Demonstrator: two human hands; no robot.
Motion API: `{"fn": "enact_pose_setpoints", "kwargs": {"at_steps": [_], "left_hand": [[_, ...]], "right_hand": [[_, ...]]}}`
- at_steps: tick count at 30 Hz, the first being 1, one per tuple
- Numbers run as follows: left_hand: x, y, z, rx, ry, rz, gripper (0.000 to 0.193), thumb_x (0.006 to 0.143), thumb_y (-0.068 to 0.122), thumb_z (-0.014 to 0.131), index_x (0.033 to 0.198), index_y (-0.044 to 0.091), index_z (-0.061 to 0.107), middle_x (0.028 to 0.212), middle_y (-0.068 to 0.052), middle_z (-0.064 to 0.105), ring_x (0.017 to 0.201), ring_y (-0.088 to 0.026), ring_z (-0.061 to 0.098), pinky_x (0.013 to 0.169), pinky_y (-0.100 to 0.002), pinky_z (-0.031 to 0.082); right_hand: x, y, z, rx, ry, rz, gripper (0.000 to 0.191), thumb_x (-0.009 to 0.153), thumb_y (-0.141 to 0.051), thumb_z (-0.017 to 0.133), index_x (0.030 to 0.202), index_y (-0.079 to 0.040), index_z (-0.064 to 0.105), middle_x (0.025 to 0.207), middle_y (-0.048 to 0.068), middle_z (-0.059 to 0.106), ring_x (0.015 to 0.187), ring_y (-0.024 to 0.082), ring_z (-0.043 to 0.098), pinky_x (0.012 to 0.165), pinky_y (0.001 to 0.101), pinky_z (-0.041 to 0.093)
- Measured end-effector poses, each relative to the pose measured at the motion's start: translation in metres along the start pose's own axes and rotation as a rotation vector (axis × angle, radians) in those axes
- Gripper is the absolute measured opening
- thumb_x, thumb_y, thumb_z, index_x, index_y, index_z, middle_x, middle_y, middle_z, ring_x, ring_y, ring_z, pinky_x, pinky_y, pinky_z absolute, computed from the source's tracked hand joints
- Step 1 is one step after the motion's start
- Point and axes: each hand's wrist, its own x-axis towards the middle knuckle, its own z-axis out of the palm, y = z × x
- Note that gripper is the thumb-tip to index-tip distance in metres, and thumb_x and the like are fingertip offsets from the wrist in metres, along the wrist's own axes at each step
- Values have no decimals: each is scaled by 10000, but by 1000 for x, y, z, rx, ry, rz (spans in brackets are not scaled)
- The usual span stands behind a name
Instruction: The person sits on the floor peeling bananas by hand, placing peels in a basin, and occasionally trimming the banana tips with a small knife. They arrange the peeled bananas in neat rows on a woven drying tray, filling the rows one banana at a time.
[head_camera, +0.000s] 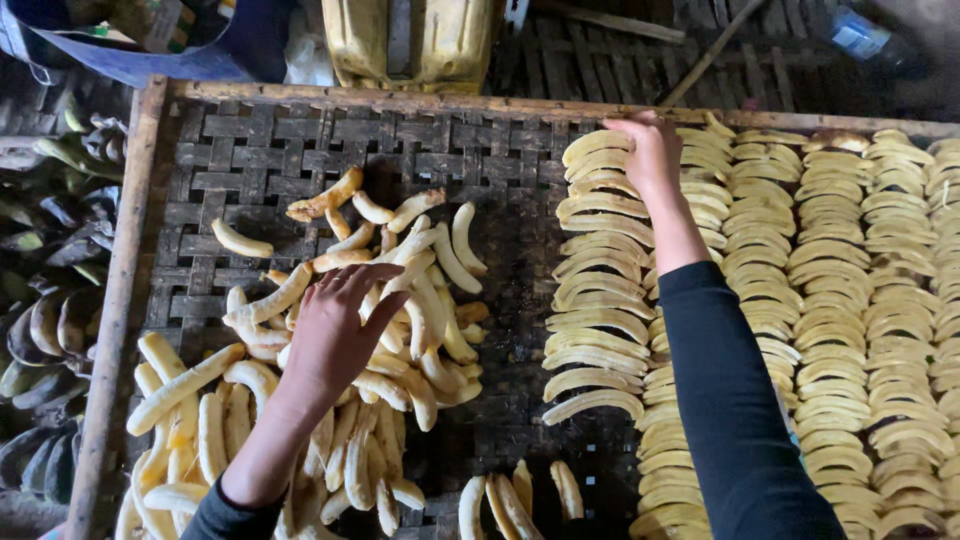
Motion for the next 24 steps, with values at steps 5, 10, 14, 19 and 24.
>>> {"fn": "enact_pose_setpoints", "kwargs": {"at_steps": [5, 10, 14, 19, 24], "left_hand": [[-48, 8, 32, 160, -491, -89, 341, 963, 402, 646, 1157, 122, 662, 1121, -74, 695, 957, -260, 687, 695, -381, 591], [-139, 57, 102, 150, -563, 728, 242, 925, 316, 743, 806, 118, 672, 1102, -77, 648, 1011, -282, 654, 775, -384, 569], [-160, 57, 144, -5, -734, 726, 242, 771, 330, 763, 895, 124, 736, 1070, -103, 661, 1065, -295, 620, 838, -427, 525], [-163, 40, 160, 60, -824, 833, 171, 802, 302, 742, 873, 147, 737, 1041, -106, 673, 1091, -279, 617, 913, -443, 490], [-178, 28, 174, -122, -858, 785, 155, 869, 196, 709, 982, 96, 669, 997, -109, 693, 1042, -321, 652, 889, -454, 522]], "right_hand": [[-53, -86, -26, 306, -97, 71, 244, 977, 97, 599, 1166, -56, 617, 1036, 103, 563, 851, 196, 572, 643, 316, 505], [-166, -190, -88, 577, -1436, -431, 181, 942, -246, 711, 1079, -127, 704, 1009, 41, 706, 823, 164, 684, 721, 333, 578], [-186, -210, -99, 649, -1450, -453, 255, 936, -273, 714, 1122, -103, 678, 972, 56, 717, 768, 218, 691, 701, 378, 551], [-173, -212, -97, 577, -1419, -348, 224, 959, -263, 675, 1131, -120, 671, 1004, 40, 733, 756, 198, 704, 696, 371, 553], [-164, -212, -104, 557, -1462, -309, 219, 954, -266, 677, 1129, -134, 679, 1005, 38, 739, 757, 193, 711, 701, 367, 554]]}}
